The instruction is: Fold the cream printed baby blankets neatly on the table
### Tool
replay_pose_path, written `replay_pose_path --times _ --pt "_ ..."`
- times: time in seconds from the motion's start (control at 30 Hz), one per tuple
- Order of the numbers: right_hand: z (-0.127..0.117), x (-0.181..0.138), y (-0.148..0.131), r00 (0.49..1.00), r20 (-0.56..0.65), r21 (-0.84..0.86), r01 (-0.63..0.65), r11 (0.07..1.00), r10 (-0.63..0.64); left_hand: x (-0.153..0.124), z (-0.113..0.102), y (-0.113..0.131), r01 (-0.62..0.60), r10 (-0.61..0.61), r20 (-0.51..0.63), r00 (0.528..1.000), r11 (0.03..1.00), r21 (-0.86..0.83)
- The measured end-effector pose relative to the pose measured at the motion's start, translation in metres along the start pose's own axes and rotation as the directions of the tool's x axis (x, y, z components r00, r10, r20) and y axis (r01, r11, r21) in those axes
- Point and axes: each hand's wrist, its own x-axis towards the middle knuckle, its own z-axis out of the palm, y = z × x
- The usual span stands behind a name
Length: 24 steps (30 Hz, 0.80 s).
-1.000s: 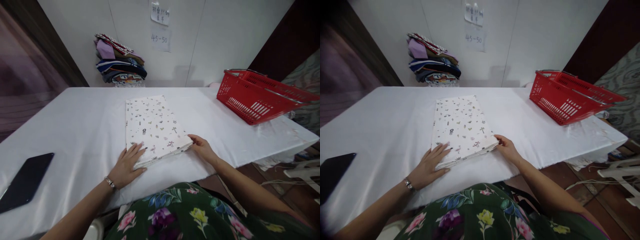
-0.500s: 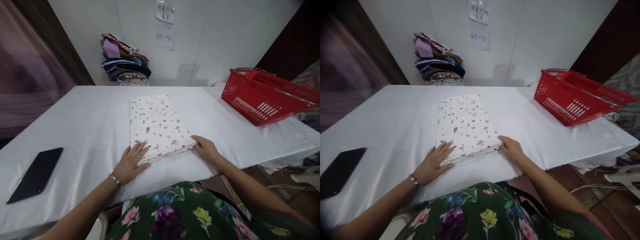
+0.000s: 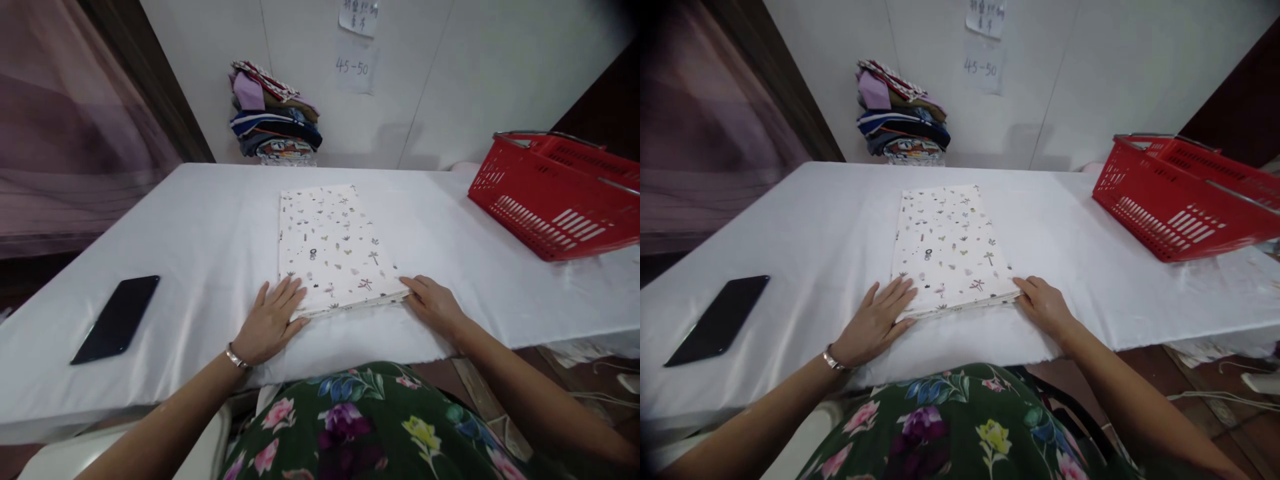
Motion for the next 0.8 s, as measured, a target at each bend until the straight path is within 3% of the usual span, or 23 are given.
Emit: replay_pose_path --times 0.2,0.33,0.47,0.57,0.7,0.8 --pt "-0.019 0.004 -0.009 0.976 -0.027 0.077 0.216 0.973 -0.214 0.000 -0.015 0.007 0.043 -0.043 -0.019 0.999 0.999 0.021" --pt "-0.017 0.020 -0.030 0.942 0.022 0.106 0.330 0.938 -0.334 0.008 -0.018 0.013 -0.044 0.044 -0.026 0.999 0.999 -0.003" --pt "0.006 0.028 -0.032 0.920 0.205 0.036 0.334 0.942 -0.334 0.006 -0.003 0.008 -0.078 0.079 0.035 0.996 0.996 -0.048" --pt "0.015 0.025 -0.026 0.918 0.243 0.039 0.315 0.948 -0.315 0.000 0.003 0.003 -0.046 0.053 0.080 0.995 0.995 -0.090" --pt "0.004 0.026 -0.024 0.901 0.305 0.137 0.278 0.951 -0.307 -0.001 -0.010 0.003 0.020 0.012 0.159 0.987 0.981 -0.195" --pt "-0.006 0.047 -0.029 0.913 0.303 0.192 0.223 0.956 -0.274 0.017 -0.029 0.003 0.124 -0.073 0.203 0.977 0.959 -0.255"
